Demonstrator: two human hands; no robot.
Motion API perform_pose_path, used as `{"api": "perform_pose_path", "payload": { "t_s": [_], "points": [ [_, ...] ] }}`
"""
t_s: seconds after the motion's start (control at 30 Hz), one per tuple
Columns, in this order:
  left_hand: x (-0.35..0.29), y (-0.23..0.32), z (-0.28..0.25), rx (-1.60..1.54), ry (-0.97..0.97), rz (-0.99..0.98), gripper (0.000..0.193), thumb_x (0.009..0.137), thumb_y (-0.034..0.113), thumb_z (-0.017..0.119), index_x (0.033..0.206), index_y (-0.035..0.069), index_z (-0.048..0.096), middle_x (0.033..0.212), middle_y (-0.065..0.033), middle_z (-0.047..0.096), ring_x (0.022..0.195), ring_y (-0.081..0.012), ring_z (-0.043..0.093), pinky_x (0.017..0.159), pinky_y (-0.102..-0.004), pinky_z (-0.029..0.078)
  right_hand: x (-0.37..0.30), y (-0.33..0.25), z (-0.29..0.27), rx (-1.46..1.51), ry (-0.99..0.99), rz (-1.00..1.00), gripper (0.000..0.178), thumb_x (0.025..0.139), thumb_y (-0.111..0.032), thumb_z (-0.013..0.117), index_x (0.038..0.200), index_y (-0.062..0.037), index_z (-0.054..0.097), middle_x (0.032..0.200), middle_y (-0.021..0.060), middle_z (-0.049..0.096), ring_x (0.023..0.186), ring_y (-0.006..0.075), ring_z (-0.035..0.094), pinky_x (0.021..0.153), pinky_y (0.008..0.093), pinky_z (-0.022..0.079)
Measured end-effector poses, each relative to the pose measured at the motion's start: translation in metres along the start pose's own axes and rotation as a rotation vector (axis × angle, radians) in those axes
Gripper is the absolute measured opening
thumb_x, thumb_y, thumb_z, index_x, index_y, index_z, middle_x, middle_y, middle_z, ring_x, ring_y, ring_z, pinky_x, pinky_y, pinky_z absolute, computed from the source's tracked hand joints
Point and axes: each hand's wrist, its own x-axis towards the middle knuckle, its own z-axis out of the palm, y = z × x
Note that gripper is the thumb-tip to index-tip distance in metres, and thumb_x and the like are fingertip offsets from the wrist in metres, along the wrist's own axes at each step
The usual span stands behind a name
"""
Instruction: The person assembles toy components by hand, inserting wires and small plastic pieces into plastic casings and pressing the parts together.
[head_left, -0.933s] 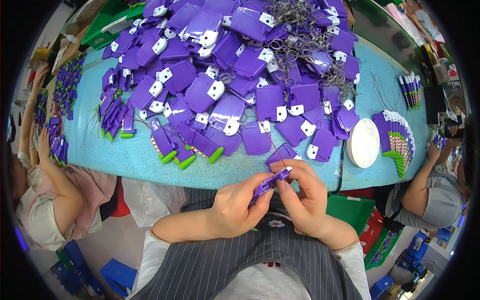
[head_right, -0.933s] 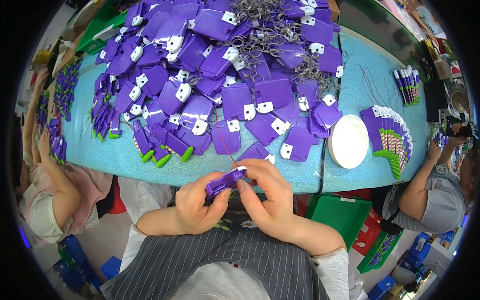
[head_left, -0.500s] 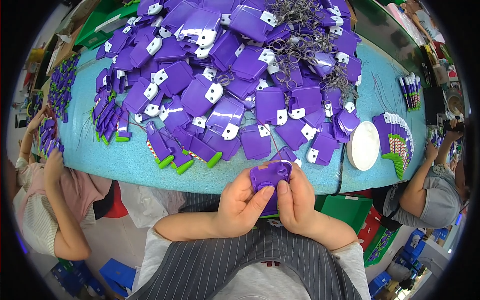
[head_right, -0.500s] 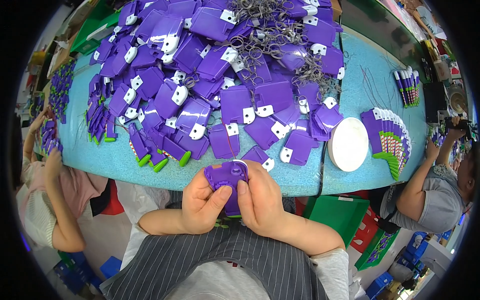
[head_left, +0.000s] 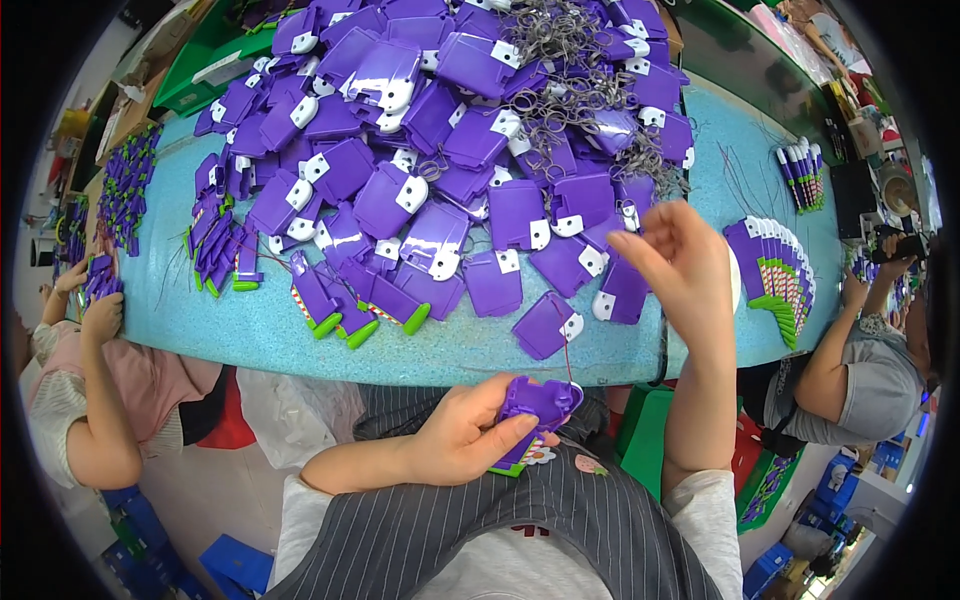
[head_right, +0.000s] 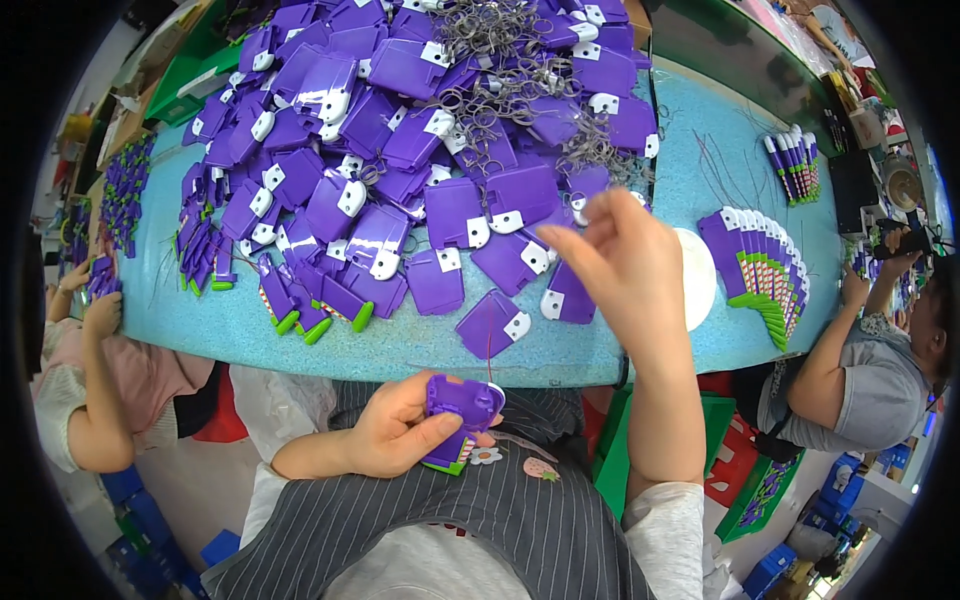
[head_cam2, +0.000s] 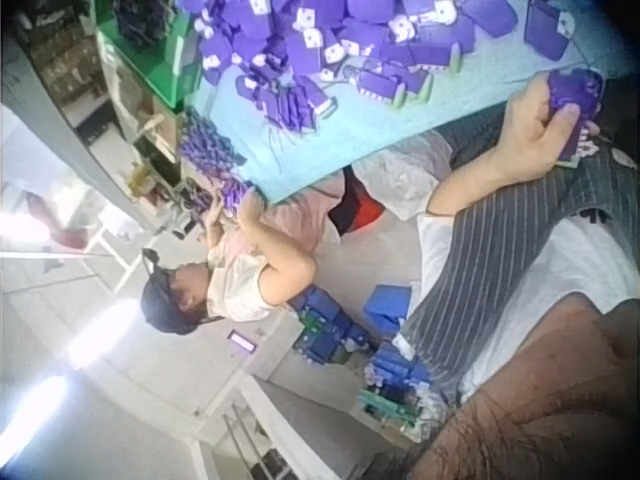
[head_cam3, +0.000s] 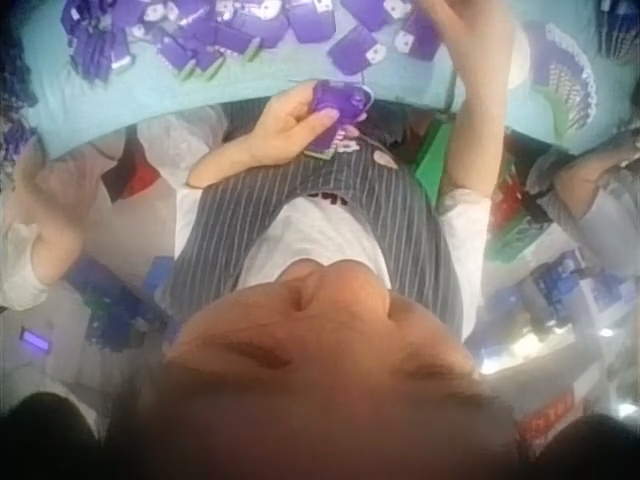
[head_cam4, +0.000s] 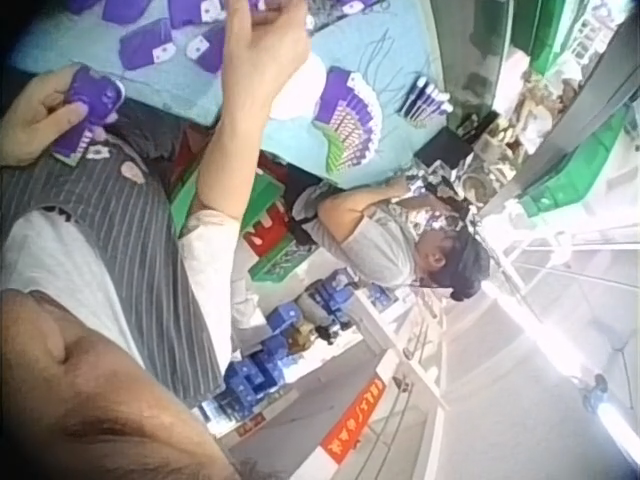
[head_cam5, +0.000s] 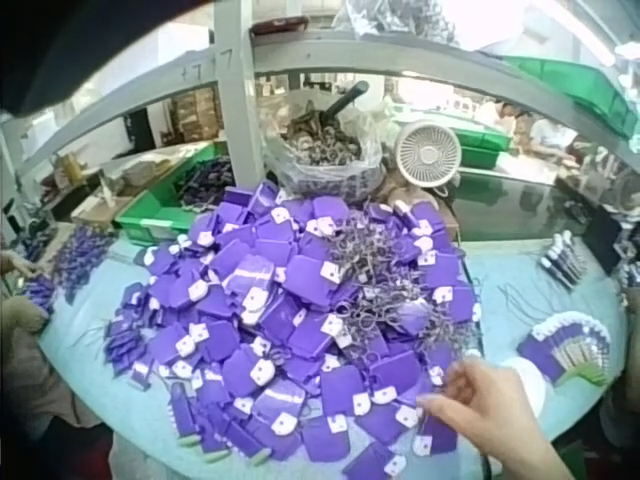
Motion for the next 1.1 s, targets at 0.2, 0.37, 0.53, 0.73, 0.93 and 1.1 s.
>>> {"api": "perform_pose_path", "payload": {
  "t_s": [0.2, 0.37, 0.53, 0.73, 0.93, 1.1],
  "points": [
    [0.002, 0.008, 0.004, -0.332, 0.188, 0.004, 0.031, 0.097, 0.013, 0.042, 0.125, 0.0, 0.038, 0.119, -0.0147, 0.055, 0.098, -0.0208, 0.062, 0.082, -0.031, 0.051, 0.013, 0.008, 0.011, -0.308, 0.174, -0.245, 0.014, 0.08, -0.012, 0.066, 0.077, 0.0009, 0.06, 0.066, 0.0143, 0.062, 0.061, 0.0299, 0.061, 0.057, 0.0382, 0.046],
    [0.02, 0.006, -0.004, -0.421, 0.256, 0.116, 0.031, 0.097, 0.013, 0.043, 0.125, 0.0, 0.038, 0.118, -0.0142, 0.055, 0.099, -0.0236, 0.062, 0.083, -0.0329, 0.052, -0.051, 0.005, 0.009, 0.814, -0.326, -0.113, 0.002, 0.079, 0.001, 0.064, 0.081, 0.0017, 0.063, 0.084, 0.0061, 0.057, 0.072, 0.0093, 0.054, 0.062, 0.0203, 0.041],
    [0.033, -0.005, 0.007, -0.273, 0.255, 0.191, 0.03, 0.096, 0.007, 0.042, 0.124, -0.003, 0.037, 0.118, -0.0153, 0.055, 0.099, -0.0236, 0.062, 0.085, -0.0323, 0.051, -0.088, 0.017, 0.025, 0.631, -0.159, -0.078, 0.012, 0.076, -0.001, 0.069, 0.087, -0.0007, 0.064, 0.091, 0.0075, 0.054, 0.072, 0.0096, 0.051, 0.061, 0.0211, 0.041],
    [0.035, 0.002, 0.004, 0.466, 0.135, 0.328, 0.024, 0.092, -0.002, 0.043, 0.115, -0.009, 0.04, 0.117, -0.0232, 0.057, 0.096, -0.0247, 0.064, 0.082, -0.0311, 0.053, -0.101, 0.026, -0.001, 0.19, 0.079, -0.307, 0.012, 0.07, 0.001, 0.067, 0.08, -0.0009, 0.061, 0.084, 0.0111, 0.054, 0.074, 0.0211, 0.054, 0.063, 0.0286, 0.043],
    [0.031, 0.006, 0.003, -0.298, 0.11, 0.022, 0.03, 0.095, 0.002, 0.041, 0.124, -0.004, 0.036, 0.117, -0.0176, 0.054, 0.103, -0.0236, 0.059, 0.086, -0.0328, 0.05, -0.087, 0.072, -0.044, -0.266, 0.492, -0.141, 0.008, 0.076, -0.002, 0.065, 0.083, 0.0007, 0.061, 0.083, 0.0089, 0.053, 0.073, 0.0172, 0.051, 0.054, 0.0263, 0.034],
    [0.027, 0.01, 0.009, -0.353, 0.158, -0.033, 0.033, 0.095, 0.001, 0.04, 0.127, -0.002, 0.032, 0.121, -0.018, 0.051, 0.106, -0.0237, 0.057, 0.088, -0.0341, 0.049, -0.092, 0.068, -0.042, -0.144, 0.634, -0.14, 0.005, 0.078, 0.002, 0.061, 0.084, 0.0011, 0.06, 0.086, 0.0069, 0.053, 0.071, 0.0133, 0.048, 0.056, 0.0232, 0.034]
  ]
}}
